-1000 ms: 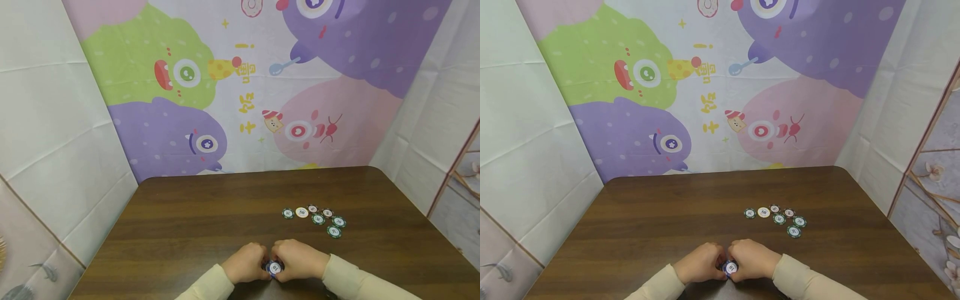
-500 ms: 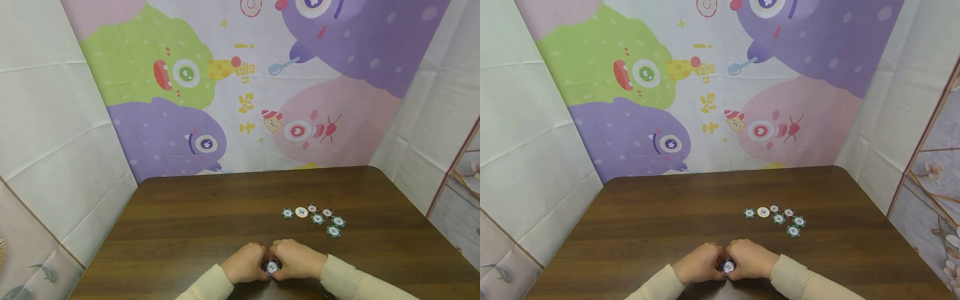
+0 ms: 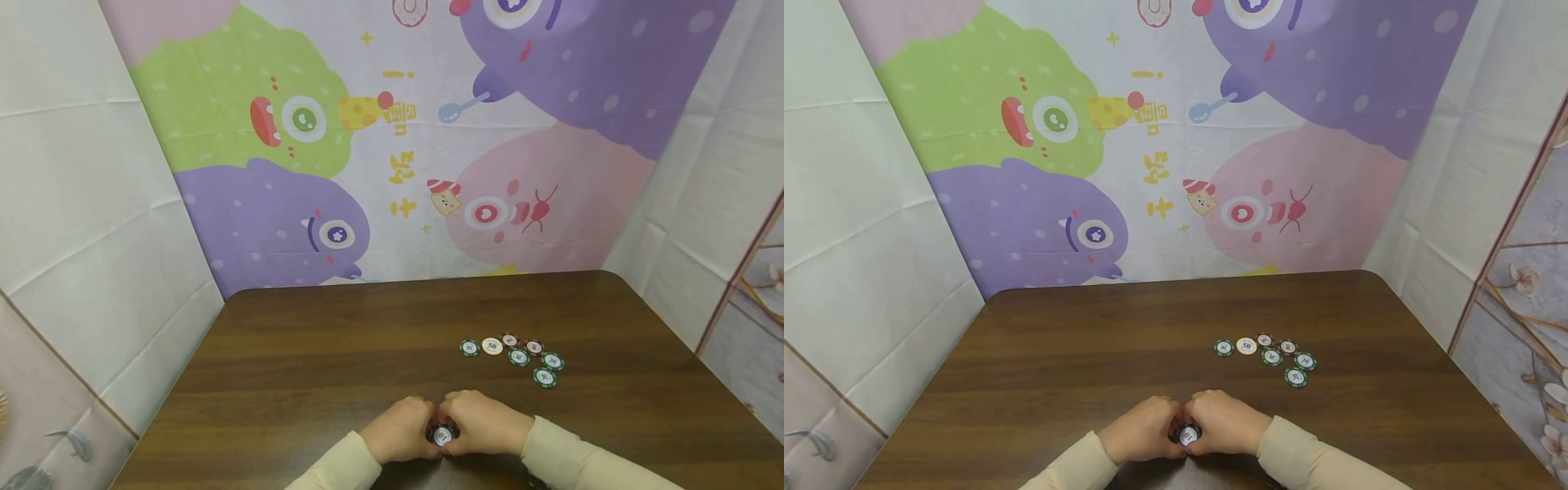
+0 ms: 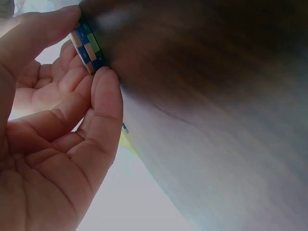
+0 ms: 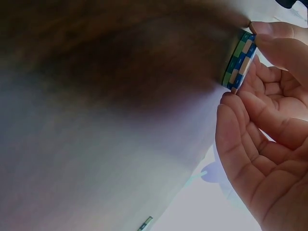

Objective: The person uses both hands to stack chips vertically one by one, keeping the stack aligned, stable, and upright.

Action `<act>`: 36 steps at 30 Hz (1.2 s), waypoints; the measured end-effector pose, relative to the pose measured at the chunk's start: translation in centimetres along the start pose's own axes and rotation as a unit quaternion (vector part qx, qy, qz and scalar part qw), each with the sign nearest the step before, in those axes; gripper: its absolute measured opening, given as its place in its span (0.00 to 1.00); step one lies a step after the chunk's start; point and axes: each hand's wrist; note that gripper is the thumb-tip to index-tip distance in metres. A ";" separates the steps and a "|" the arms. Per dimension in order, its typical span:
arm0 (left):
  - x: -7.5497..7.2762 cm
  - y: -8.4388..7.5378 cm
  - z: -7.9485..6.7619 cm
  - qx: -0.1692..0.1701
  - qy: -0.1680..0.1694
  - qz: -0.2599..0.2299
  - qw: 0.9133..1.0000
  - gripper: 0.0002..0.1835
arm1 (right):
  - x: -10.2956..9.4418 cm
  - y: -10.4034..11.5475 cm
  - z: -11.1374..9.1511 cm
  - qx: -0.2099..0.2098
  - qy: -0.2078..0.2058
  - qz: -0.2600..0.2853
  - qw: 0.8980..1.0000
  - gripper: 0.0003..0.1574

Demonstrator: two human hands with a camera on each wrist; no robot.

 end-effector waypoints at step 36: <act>0.1 0.2 0.1 -0.011 0.007 -0.001 1.000 0.17 | -3.5 -7.6 1.8 0.124 -0.098 -0.041 0.987 0.29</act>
Point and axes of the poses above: each hand's wrist, its own z-axis towards the middle knuckle, its own x-axis out of the palm, y = z × x, and after that the axes turned 10 degrees about -y, right-handed
